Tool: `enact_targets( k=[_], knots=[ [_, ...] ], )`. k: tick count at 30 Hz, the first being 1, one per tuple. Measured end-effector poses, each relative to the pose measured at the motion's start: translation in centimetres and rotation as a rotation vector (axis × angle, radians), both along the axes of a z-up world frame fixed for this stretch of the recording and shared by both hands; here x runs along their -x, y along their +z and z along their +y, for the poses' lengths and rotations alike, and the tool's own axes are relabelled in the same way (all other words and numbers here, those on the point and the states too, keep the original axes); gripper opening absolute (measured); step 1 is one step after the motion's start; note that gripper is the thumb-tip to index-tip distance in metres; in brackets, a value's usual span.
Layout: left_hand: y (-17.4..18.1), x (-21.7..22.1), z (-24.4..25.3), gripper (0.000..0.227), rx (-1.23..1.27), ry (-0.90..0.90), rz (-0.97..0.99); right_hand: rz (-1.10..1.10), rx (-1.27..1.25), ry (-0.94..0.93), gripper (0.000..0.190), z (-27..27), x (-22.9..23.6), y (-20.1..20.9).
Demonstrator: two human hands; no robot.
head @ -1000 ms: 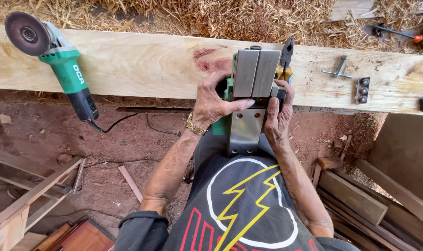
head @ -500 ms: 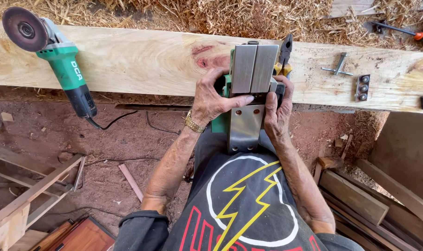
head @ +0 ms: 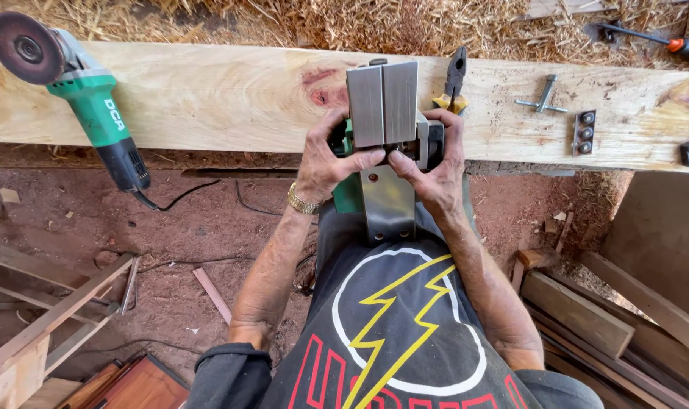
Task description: The person assembles a handheld power tool by attaching metal guide plates and a black plastic component to the body. They align the parts, insert screws, and tighten them by hand. The person handles the tool, guide plates, screws, and a black plastic piece.
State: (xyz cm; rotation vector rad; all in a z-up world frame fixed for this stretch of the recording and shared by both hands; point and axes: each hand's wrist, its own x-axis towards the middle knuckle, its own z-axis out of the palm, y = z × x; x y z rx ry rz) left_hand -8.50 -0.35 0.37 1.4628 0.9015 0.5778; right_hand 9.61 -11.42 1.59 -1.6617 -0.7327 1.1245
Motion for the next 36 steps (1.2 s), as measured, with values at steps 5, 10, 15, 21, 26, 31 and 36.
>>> enact_targets(
  k=[5,10,15,21,26,31,36],
  knots=[
    [-0.2,-0.4,0.0,0.061,0.155,0.021,0.014,-0.154,-0.091,0.044,0.067,-0.4,-0.3,-0.3],
    [0.4,-0.2,0.2,0.063,0.222,0.022,-0.040,-0.183,-0.133,0.066,0.068,0.0,-0.3,-0.8],
    [0.9,-1.5,0.2,0.067,0.209,0.006,0.057,-0.282,-0.282,0.059,0.088,-2.3,-3.6,-2.0],
    [-2.5,0.2,-0.2,0.063,0.265,0.054,-0.035,-1.061,0.166,-0.339,0.034,-11.5,-17.4,-10.4],
    [-1.7,-0.4,-0.3,0.062,0.319,0.075,-0.009,-1.266,0.202,-0.133,0.047,-13.7,-23.9,-10.9],
    [-1.9,-0.3,-0.1,0.060,0.245,0.105,0.026,-1.166,0.225,0.014,0.021,-15.7,-25.4,-14.5],
    [-1.2,-0.4,0.1,0.070,0.167,0.052,0.006,0.324,-0.223,-0.467,0.061,-8.5,-13.7,-0.7]
  ],
)
